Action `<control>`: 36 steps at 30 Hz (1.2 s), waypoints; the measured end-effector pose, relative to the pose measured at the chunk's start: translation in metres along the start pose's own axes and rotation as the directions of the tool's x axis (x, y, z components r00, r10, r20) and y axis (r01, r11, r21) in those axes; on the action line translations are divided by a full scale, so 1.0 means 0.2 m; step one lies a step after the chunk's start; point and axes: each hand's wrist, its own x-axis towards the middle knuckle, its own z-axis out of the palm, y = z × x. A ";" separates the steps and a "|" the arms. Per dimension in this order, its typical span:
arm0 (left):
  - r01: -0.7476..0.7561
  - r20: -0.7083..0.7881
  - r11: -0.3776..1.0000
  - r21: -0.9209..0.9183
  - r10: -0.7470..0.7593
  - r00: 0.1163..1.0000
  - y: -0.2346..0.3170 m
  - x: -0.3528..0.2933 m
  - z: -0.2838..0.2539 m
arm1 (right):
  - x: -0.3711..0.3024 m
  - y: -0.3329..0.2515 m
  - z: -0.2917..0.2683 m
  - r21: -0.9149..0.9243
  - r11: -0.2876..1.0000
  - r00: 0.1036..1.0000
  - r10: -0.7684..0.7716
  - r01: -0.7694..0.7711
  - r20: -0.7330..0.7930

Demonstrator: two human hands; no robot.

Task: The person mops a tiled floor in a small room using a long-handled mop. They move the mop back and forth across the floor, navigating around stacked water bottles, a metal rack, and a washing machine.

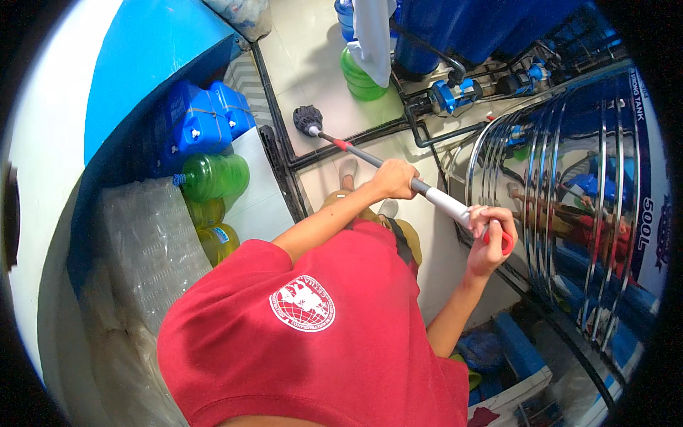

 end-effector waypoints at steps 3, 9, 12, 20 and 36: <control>-0.020 -0.046 0.999 -0.043 0.018 0.999 0.03 -0.04 -0.01 | -0.03 -0.03 0.03 -0.024 1.000 0.999 -0.007 0.006 -0.032; -0.176 -0.129 0.982 0.073 0.184 0.975 -0.25 -0.16 -0.10 | -0.09 0.08 0.28 0.020 0.995 0.986 -0.096 0.094 0.136; -0.080 -0.276 0.991 0.104 0.106 0.955 -0.47 -0.21 -0.17 | -0.07 0.19 0.46 0.012 0.997 0.966 -0.074 0.073 0.247; 0.237 -0.540 0.971 0.018 -0.190 0.820 -1.06 -0.16 -0.49 | 0.28 0.71 0.94 0.015 0.993 0.807 -0.107 0.121 0.581; 0.417 -0.431 0.886 -0.205 -0.464 0.774 -1.46 -0.18 -1.05 | 0.97 1.66 1.98 -0.096 0.995 0.923 0.021 0.017 0.384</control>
